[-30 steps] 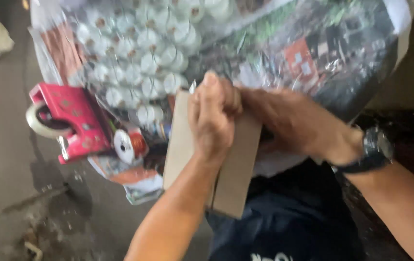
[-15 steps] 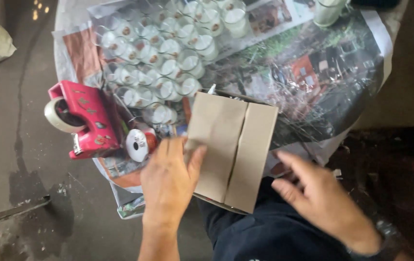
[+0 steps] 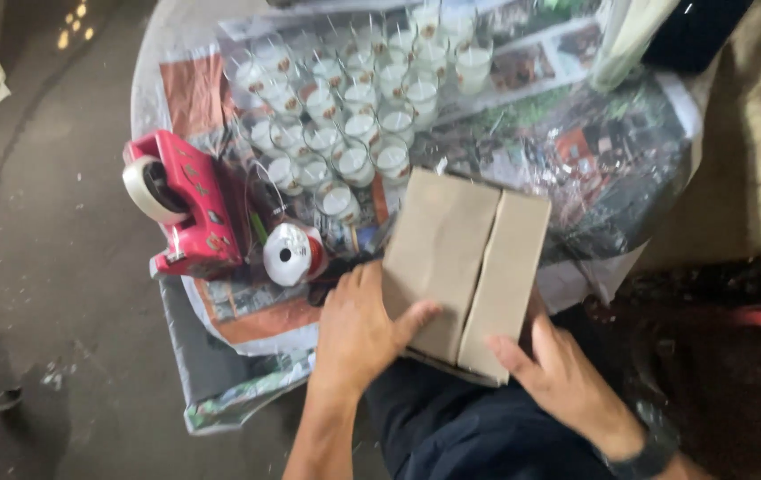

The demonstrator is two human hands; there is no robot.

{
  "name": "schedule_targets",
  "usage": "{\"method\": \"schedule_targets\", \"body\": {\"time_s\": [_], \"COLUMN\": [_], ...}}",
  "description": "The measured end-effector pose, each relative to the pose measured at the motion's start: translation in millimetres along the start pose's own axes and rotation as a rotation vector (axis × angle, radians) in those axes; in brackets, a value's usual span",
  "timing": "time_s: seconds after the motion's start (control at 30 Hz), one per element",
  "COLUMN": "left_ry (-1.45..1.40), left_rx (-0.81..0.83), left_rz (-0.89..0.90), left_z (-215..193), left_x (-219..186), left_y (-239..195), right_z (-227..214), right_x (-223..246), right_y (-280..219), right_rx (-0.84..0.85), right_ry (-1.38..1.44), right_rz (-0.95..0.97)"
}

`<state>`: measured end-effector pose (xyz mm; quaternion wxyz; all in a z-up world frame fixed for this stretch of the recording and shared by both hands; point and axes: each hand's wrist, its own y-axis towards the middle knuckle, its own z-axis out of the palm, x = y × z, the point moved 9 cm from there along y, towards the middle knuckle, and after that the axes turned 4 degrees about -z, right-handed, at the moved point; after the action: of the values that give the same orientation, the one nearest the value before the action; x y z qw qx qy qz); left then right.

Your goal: The person wraps small glass candles in plastic, secures them with tape using a dispenser, and places them into a cardboard divider box.

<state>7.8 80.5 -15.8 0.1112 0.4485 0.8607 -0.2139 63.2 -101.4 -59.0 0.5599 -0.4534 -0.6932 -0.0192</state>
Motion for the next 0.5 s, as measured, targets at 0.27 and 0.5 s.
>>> {"method": "schedule_targets", "body": {"time_s": [0.27, 0.5], "left_ry": [-0.577, -1.172], "left_rx": [0.001, -0.052], "left_rz": [0.335, 0.549], "left_z": [-29.6, -80.3], "left_x": [-21.5, -56.5], "left_y": [-30.5, -39.6], "right_z": [-2.3, -58.3], "right_x": [-10.8, 55.0], "right_y": [-33.2, -26.5], "right_rx": [-0.143, -0.334], "right_ry": [0.155, 1.298], "right_rz": [0.163, -0.409]}}
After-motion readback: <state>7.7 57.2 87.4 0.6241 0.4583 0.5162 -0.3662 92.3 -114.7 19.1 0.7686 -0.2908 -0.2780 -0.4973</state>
